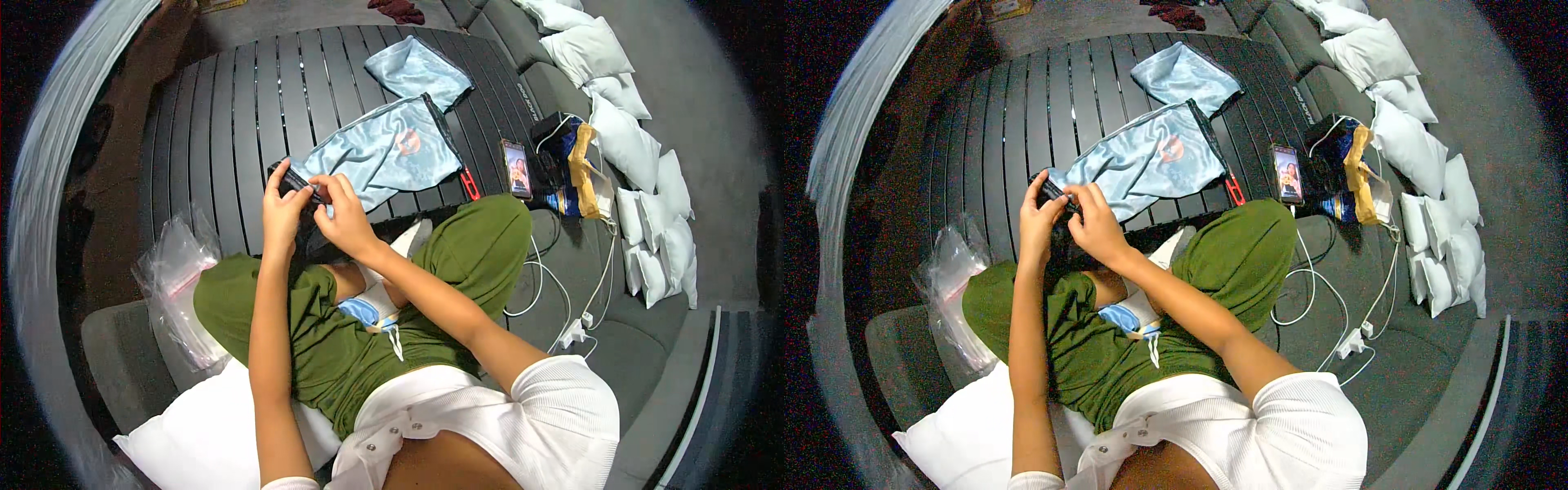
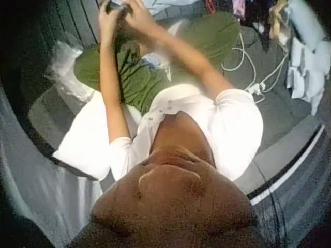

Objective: Trimming loose threads from a fabric pouch using a pair of thread snips.

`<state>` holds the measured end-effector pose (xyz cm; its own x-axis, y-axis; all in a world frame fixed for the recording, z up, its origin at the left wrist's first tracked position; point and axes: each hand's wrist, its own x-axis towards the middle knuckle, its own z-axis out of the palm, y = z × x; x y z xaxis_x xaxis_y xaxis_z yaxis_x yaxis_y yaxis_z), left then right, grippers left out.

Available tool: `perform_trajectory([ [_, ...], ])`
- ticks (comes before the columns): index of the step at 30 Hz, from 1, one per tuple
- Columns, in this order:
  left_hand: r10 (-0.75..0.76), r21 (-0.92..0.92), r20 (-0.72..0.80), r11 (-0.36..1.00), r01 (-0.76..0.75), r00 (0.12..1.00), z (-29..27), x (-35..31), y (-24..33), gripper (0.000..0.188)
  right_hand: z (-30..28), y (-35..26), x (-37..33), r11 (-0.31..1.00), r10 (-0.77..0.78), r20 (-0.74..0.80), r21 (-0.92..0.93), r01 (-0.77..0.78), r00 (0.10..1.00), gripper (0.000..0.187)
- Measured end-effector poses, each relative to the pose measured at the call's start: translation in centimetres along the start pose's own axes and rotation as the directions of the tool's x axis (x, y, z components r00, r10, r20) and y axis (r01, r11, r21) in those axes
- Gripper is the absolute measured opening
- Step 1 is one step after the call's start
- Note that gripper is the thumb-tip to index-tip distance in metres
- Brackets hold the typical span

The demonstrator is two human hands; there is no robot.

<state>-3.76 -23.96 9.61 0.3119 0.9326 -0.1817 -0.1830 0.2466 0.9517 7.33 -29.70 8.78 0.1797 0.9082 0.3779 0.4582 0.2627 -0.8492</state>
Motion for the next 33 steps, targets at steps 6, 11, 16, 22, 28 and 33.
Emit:
perform_trajectory([
  [6, 0.011, -0.078, -0.123, 0.997, -0.020, 0.992, 0.7, 0.0, 0.3, 0.054, -0.4, 0.0, 0.0, 1.000, -0.005, -0.014, -0.016, 0.005, 1.000, 0.037],
  [11, 0.036, -0.049, -0.067, 0.998, -0.039, 0.997, -0.7, 0.8, -0.3, 0.052, -0.5, 0.0, -0.1, 1.000, -0.023, -0.033, -0.013, 0.022, 0.999, 0.037],
  [16, 0.023, -0.021, -0.056, 0.999, -0.024, 0.998, -0.5, 0.9, -0.4, 0.050, -0.6, 0.4, -0.2, 1.000, -0.018, -0.034, -0.015, 0.018, 0.999, 0.037],
  [22, 0.050, -0.041, -0.066, 0.998, -0.053, 0.997, -0.6, 0.8, -0.2, 0.050, -0.5, 0.5, -0.4, 1.000, -0.029, -0.068, -0.015, 0.028, 0.997, 0.035],
  [28, 0.025, -0.050, -0.062, 0.998, -0.028, 0.998, -0.3, 0.7, 0.1, 0.050, -0.6, 0.6, -0.5, 0.999, -0.041, -0.068, -0.027, 0.039, 0.997, 0.035],
  [33, 0.039, -0.041, -0.057, 0.998, -0.041, 0.998, -0.6, 0.9, 0.1, 0.051, -0.7, 0.6, -0.4, 0.999, -0.026, -0.058, -0.025, 0.025, 0.998, 0.036],
])
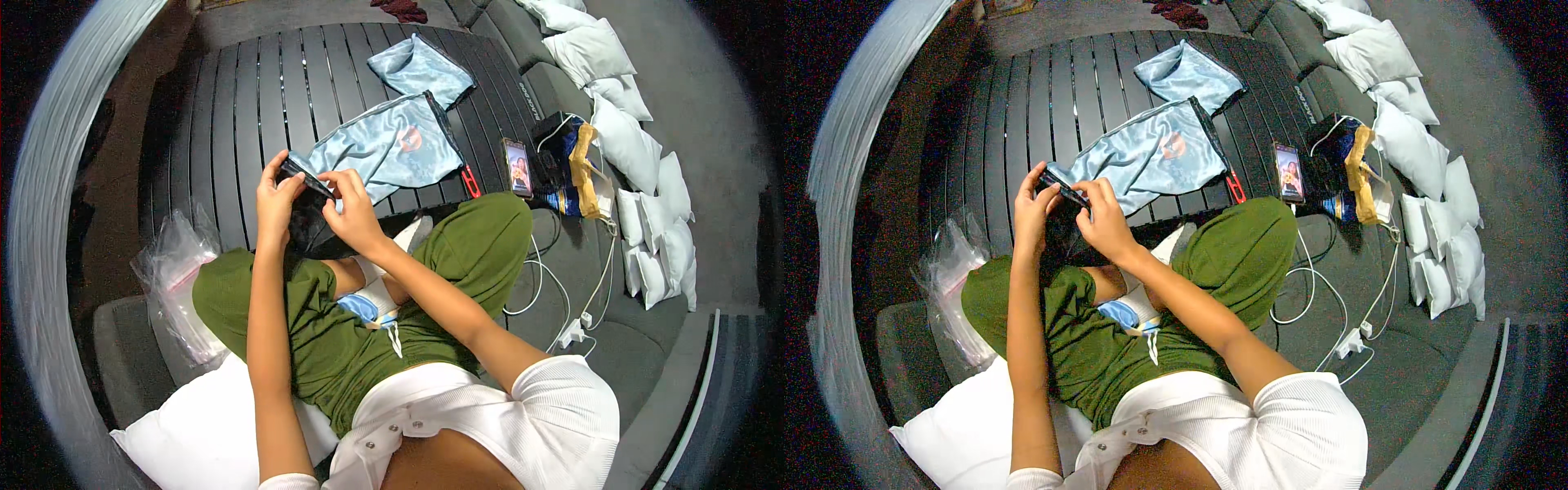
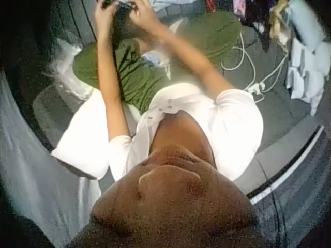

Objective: Trimming loose threads from a fabric pouch using a pair of thread snips.

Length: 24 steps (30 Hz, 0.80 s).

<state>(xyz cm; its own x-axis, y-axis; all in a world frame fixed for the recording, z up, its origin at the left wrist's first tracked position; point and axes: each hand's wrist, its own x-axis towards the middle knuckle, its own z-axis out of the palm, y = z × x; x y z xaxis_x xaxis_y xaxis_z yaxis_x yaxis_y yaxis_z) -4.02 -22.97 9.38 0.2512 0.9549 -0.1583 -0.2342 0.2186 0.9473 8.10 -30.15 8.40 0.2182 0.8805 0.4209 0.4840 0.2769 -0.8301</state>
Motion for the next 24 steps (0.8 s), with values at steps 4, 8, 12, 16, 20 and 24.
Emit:
perform_trajectory([
  [4, 0.000, 0.008, -0.007, 1.000, 0.000, 1.000, 0.0, 0.1, 0.0, 0.049, -0.3, -0.2, 0.1, 1.000, -0.008, -0.002, 0.010, 0.008, 1.000, 0.035],
  [8, 0.106, 0.121, -0.023, 0.987, -0.102, 0.994, -0.7, 0.9, -0.9, 0.042, -0.6, -0.8, 0.4, 1.000, -0.018, -0.012, 0.002, 0.018, 1.000, 0.035],
  [12, 0.212, 0.288, -0.038, 0.938, -0.193, 0.976, -0.5, 1.1, -0.9, 0.035, -1.1, -1.1, 0.6, 1.000, -0.001, -0.014, -0.006, 0.001, 1.000, 0.034],
  [16, 0.253, 0.313, -0.026, 0.921, -0.233, 0.967, -1.0, 1.7, -1.7, 0.032, -1.1, -1.7, 0.8, 0.999, 0.010, -0.017, 0.043, -0.009, 1.000, 0.034],
  [20, 0.290, 0.340, -0.044, 0.904, -0.259, 0.956, -0.9, 1.9, -2.0, 0.032, -1.2, -1.7, 0.7, 0.998, 0.028, 0.006, 0.058, -0.029, 1.000, 0.034],
  [24, 0.365, 0.396, -0.032, 0.860, -0.324, 0.930, -1.4, 2.5, -2.7, 0.035, -1.0, -1.4, 0.6, 0.998, 0.018, 0.010, 0.066, -0.019, 1.000, 0.034],
])
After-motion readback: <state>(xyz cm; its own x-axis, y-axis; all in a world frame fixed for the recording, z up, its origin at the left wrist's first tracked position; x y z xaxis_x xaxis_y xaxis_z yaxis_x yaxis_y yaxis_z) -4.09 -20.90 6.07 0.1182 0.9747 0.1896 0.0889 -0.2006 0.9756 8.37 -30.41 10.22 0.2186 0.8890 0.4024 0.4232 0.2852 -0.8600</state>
